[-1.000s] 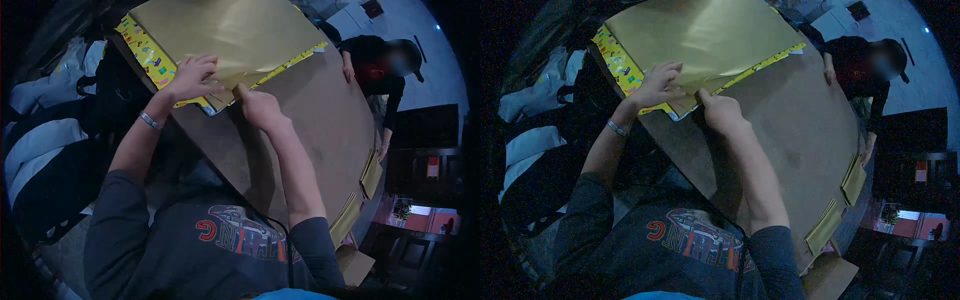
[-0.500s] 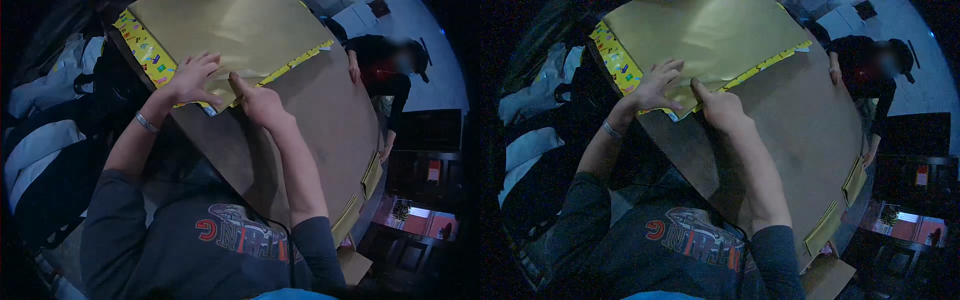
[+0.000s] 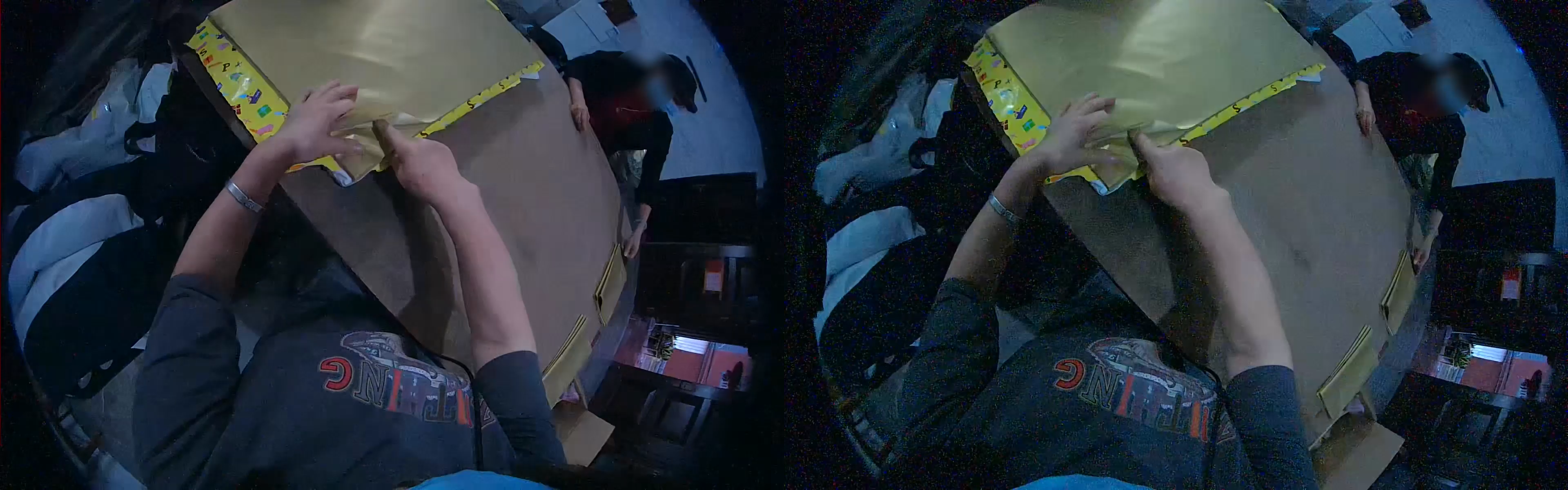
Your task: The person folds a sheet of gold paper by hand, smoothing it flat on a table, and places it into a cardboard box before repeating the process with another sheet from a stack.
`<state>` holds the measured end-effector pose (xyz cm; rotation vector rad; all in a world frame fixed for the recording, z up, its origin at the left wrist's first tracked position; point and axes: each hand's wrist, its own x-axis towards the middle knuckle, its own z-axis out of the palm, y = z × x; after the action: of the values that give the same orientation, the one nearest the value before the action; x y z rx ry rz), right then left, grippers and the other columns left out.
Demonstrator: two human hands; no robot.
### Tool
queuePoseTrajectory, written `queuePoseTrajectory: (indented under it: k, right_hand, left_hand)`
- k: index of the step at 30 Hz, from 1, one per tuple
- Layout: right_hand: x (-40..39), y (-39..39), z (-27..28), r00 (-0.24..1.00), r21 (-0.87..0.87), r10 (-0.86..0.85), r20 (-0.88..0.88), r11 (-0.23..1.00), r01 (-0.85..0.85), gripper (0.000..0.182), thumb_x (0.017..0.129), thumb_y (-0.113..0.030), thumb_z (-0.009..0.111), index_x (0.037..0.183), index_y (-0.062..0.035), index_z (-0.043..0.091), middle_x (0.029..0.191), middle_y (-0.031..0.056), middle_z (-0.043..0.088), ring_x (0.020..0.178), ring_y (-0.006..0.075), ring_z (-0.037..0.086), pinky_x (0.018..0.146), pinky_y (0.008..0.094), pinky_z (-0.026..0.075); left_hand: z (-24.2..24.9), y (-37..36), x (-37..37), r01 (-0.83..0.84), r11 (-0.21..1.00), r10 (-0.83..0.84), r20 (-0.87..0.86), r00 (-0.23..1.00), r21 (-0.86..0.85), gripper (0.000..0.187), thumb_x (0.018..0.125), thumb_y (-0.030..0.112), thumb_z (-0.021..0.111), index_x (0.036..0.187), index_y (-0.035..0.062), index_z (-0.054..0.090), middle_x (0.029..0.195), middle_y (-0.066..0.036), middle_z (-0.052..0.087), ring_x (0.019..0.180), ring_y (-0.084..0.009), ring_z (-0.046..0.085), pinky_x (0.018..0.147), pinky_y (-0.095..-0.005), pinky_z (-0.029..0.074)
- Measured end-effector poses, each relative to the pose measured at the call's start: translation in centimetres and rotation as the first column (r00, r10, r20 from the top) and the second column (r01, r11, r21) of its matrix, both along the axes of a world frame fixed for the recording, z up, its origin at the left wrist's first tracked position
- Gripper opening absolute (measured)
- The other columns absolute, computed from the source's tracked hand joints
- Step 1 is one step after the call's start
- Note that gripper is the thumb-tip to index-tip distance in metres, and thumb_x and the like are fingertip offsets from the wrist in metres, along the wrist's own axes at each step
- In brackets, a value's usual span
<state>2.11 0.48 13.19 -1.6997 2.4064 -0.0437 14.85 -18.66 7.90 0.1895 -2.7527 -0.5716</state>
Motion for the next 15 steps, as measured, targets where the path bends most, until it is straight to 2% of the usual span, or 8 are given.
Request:
queuePoseTrajectory:
  k: [4, 6, 7, 8, 10, 12, 14, 15]
  right_hand:
    - [-0.3, 0.5, -1.5, 0.999, -0.062, 0.03, -0.029, 0.998, -0.032, 0.056, 0.089, -0.013, 0.048, 0.144, -0.0223, 0.039, 0.092, 0.0168, 0.067, 0.084, 0.0352, 0.066, 0.072, 0.0467, 0.052]
    - [0.3, 0.5, -0.8, 1.0, -0.073, 0.022, -0.021, 0.997, -0.023, 0.058, 0.089, -0.012, 0.049, 0.144, -0.0232, 0.038, 0.092, 0.0165, 0.067, 0.081, 0.0352, 0.066, 0.07, 0.0475, 0.052]
    - [0.5, 0.7, -0.3, 1.0, -0.003, -0.002, -0.015, 1.0, 0.002, 0.06, 0.088, -0.01, 0.048, 0.146, -0.0222, 0.036, 0.091, 0.0178, 0.067, 0.081, 0.0352, 0.066, 0.069, 0.0473, 0.052]
    - [0.5, 1.0, -0.5, 1.0, -0.003, -0.002, -0.014, 1.0, 0.002, 0.06, 0.088, -0.01, 0.048, 0.146, -0.0222, 0.036, 0.091, 0.0178, 0.067, 0.081, 0.0352, 0.066, 0.069, 0.0473, 0.052]
    - [0.2, 1.8, -1.1, 1.0, -0.149, 0.0, 0.022, 0.989, 0.004, 0.061, 0.087, -0.009, 0.048, 0.146, -0.0201, 0.036, 0.091, 0.0193, 0.066, 0.082, 0.0359, 0.066, 0.07, 0.0469, 0.052]
    - [0.4, 2.8, -0.5, 0.999, -0.163, -0.04, 0.027, 0.986, 0.044, 0.059, 0.086, -0.009, 0.051, 0.143, -0.0177, 0.04, 0.09, 0.0197, 0.066, 0.082, 0.0362, 0.066, 0.071, 0.0468, 0.052]
    - [0.1, 3.8, -0.9, 1.0, -0.312, -0.003, 0.008, 0.95, 0.005, 0.057, 0.085, -0.009, 0.053, 0.14, -0.0181, 0.045, 0.09, 0.0191, 0.066, 0.082, 0.0361, 0.066, 0.071, 0.0472, 0.051]
    - [0.3, 3.9, -0.7, 1.0, -0.314, 0.0, 0.015, 0.949, 0.005, 0.054, 0.084, -0.009, 0.055, 0.137, -0.018, 0.049, 0.09, 0.0189, 0.066, 0.083, 0.0352, 0.066, 0.071, 0.0469, 0.052]
  left_hand:
    - [-0.3, -0.2, -0.3, -0.012, 1.0, 0.013, -0.019, 1.0, 0.024, 0.06, 0.074, 0.053, 0.072, 0.112, 0.0083, 0.06, 0.143, -0.01, 0.044, 0.137, -0.0331, 0.035, 0.109, -0.051, 0.026]
    - [-0.6, -0.1, -0.4, -0.028, 1.0, 0.028, -0.044, 0.999, -0.002, 0.061, 0.075, 0.052, 0.072, 0.115, 0.0069, 0.06, 0.141, -0.009, 0.046, 0.135, -0.0303, 0.037, 0.107, -0.0496, 0.027]
    - [-0.8, 0.0, -0.4, -0.045, 0.999, 0.043, -0.069, 0.997, -0.024, 0.063, 0.076, 0.052, 0.071, 0.118, 0.0056, 0.06, 0.139, -0.009, 0.047, 0.133, -0.0276, 0.039, 0.106, -0.0482, 0.029]
    - [-0.5, -0.1, -0.3, -0.023, 1.0, 0.023, -0.069, 0.997, -0.002, 0.066, 0.077, 0.052, 0.07, 0.12, 0.0032, 0.059, 0.139, -0.009, 0.047, 0.133, -0.0265, 0.04, 0.106, -0.0467, 0.029]
    - [-1.0, -0.1, -0.4, -0.023, 1.0, 0.023, -0.116, 0.993, 0.003, 0.066, 0.08, 0.053, 0.067, 0.12, 0.0011, 0.058, 0.139, -0.009, 0.047, 0.133, -0.0268, 0.04, 0.107, -0.0454, 0.029]
    - [-0.6, 0.1, -0.4, -0.052, 0.999, 0.052, -0.094, 0.994, -0.004, 0.064, 0.083, 0.052, 0.065, 0.121, 0.0015, 0.058, 0.139, -0.01, 0.047, 0.132, -0.0273, 0.04, 0.107, -0.0447, 0.029]
    - [-0.9, 0.1, -0.4, -0.065, 0.997, 0.062, -0.088, 0.994, -0.034, 0.062, 0.084, 0.05, 0.064, 0.123, 0.0027, 0.058, 0.139, -0.01, 0.048, 0.132, -0.0278, 0.04, 0.109, -0.0449, 0.028]
    - [-1.0, 0.1, -0.5, -0.061, 0.998, 0.058, -0.088, 0.994, -0.032, 0.062, 0.084, 0.05, 0.064, 0.123, 0.0027, 0.058, 0.139, -0.01, 0.048, 0.132, -0.0278, 0.04, 0.109, -0.0449, 0.028]
